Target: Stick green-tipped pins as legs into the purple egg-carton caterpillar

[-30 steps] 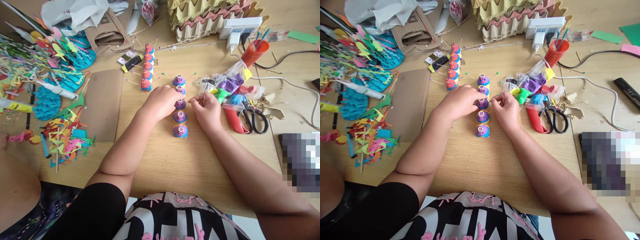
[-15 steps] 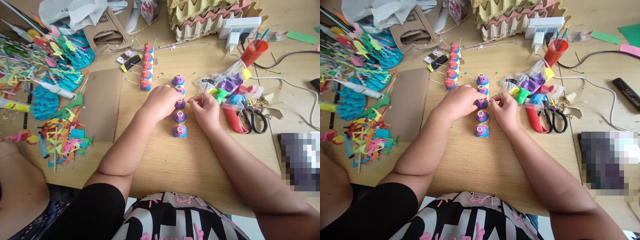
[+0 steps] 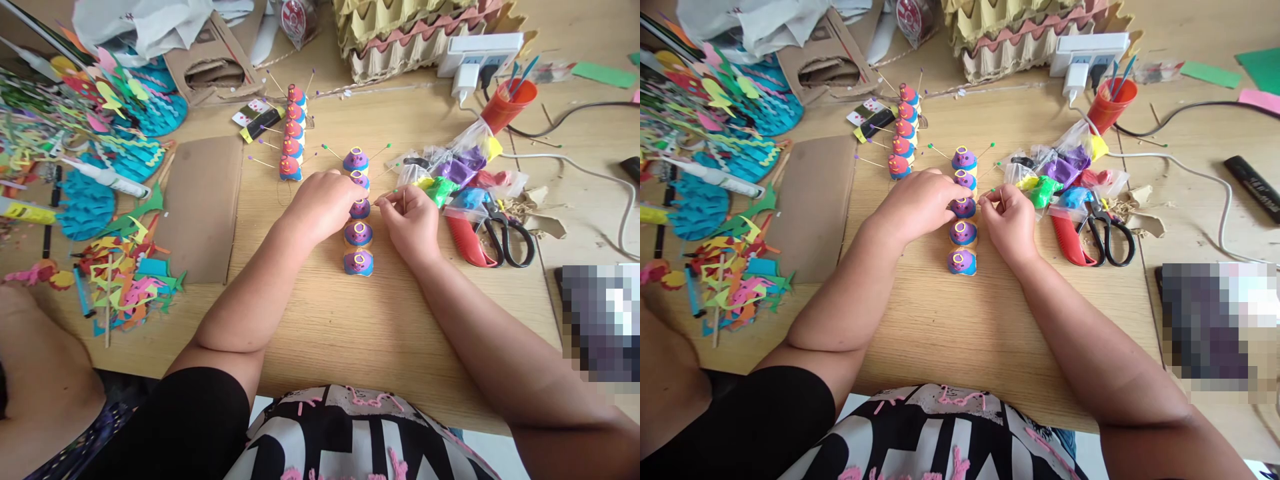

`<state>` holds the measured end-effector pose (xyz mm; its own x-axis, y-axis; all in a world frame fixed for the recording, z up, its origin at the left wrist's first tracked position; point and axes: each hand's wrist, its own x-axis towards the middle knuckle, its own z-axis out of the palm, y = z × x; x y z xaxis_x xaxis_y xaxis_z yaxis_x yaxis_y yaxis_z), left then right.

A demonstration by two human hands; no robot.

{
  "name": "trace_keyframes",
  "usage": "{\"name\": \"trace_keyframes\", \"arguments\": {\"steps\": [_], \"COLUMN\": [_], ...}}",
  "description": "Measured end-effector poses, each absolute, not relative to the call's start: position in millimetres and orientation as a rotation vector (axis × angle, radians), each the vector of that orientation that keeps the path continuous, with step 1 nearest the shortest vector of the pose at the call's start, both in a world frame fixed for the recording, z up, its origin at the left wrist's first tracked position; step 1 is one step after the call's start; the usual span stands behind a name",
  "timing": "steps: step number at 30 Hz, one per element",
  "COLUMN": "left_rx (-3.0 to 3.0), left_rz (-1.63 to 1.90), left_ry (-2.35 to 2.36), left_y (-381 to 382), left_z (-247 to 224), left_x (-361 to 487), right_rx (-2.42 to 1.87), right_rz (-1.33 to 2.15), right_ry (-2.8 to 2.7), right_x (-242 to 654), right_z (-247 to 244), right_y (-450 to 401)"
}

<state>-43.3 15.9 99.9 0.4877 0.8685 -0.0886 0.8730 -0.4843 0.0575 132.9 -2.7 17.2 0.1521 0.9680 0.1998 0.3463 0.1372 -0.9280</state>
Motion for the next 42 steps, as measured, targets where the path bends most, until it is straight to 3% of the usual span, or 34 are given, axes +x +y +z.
{"name": "trace_keyframes", "arguments": {"steps": [42], "left_rx": [2.659], "left_rz": [-0.071], "left_ry": [1.515], "left_y": [15.5], "left_z": [99.9], "left_x": [-44.2], "right_rx": [-1.379], "right_rz": [0.785], "right_ry": [-1.472], "right_x": [131.6], "right_z": [24.1], "right_y": [-4.1]}}
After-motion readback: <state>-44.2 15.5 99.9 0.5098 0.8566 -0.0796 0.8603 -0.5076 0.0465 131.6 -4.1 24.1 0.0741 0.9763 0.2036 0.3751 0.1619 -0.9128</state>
